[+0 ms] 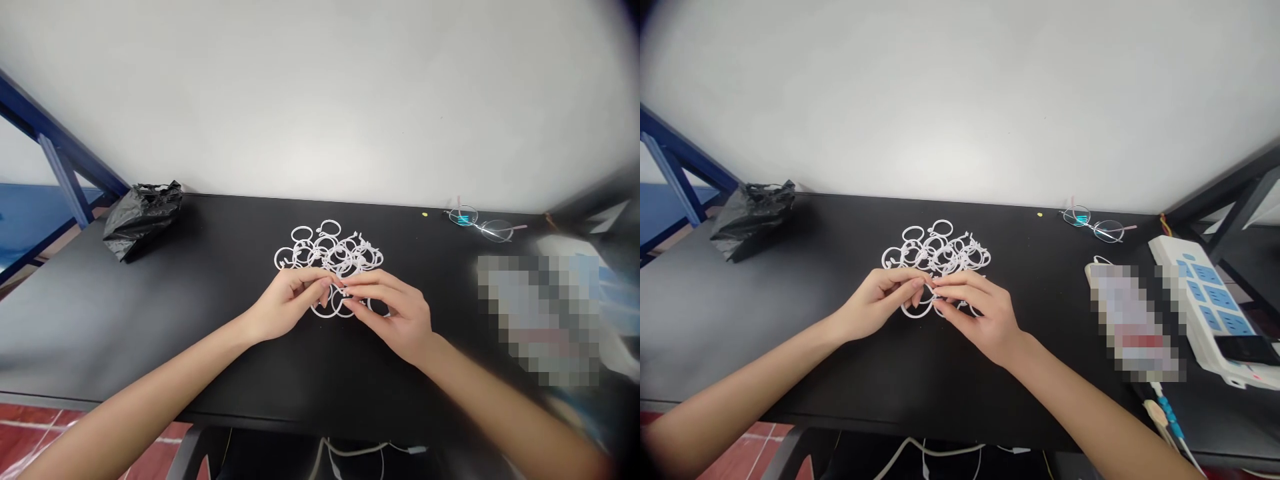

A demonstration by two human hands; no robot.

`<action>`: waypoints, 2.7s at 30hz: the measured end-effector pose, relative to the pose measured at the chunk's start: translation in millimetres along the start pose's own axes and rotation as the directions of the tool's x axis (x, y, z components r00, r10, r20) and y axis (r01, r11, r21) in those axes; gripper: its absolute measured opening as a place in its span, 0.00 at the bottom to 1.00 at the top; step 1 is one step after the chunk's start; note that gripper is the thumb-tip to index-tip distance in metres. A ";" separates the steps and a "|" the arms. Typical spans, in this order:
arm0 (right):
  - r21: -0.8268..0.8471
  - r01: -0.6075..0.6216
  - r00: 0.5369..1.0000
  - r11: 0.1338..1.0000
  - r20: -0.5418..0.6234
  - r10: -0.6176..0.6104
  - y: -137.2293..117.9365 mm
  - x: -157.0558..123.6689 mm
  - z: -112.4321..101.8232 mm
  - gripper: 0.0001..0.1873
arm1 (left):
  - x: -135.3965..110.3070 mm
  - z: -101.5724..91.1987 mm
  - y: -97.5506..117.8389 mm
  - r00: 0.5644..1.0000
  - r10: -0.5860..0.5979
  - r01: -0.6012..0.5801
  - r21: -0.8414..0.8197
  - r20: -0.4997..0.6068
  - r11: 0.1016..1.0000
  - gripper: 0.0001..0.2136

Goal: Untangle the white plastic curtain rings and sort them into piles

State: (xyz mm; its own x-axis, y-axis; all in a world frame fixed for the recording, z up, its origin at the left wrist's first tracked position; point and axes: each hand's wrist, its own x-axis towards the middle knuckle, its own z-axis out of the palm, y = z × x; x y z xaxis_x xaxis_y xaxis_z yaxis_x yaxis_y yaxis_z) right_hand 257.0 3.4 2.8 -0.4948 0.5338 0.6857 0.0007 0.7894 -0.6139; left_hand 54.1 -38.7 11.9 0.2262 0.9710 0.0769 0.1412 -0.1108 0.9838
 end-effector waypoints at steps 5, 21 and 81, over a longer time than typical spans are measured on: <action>-0.034 -0.030 1.000 0.999 0.002 0.030 -3.4 -0.4 -1.0 0.10 | -2.1 3.3 2.1 1.000 -0.015 0.016 -0.096 0.014 0.995 0.10; -0.074 0.109 0.992 0.991 -0.057 -0.114 -14.6 -2.0 1.8 0.18 | -11.5 4.3 -11.0 0.905 0.424 -0.383 0.463 0.017 0.799 0.19; -0.056 0.028 0.986 0.998 -0.164 -0.037 -9.6 -0.6 2.5 0.19 | 0.2 -65.6 -14.5 0.997 0.032 -0.075 0.747 0.072 0.660 0.13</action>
State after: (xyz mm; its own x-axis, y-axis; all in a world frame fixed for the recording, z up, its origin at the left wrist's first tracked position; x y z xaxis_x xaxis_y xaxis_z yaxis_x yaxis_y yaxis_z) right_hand 255.1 -5.3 7.3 -0.3448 0.5468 0.7629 0.0356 0.8198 -0.5715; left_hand -11.2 -23.0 8.3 0.2995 0.9492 0.0964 0.7965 -0.3044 0.5224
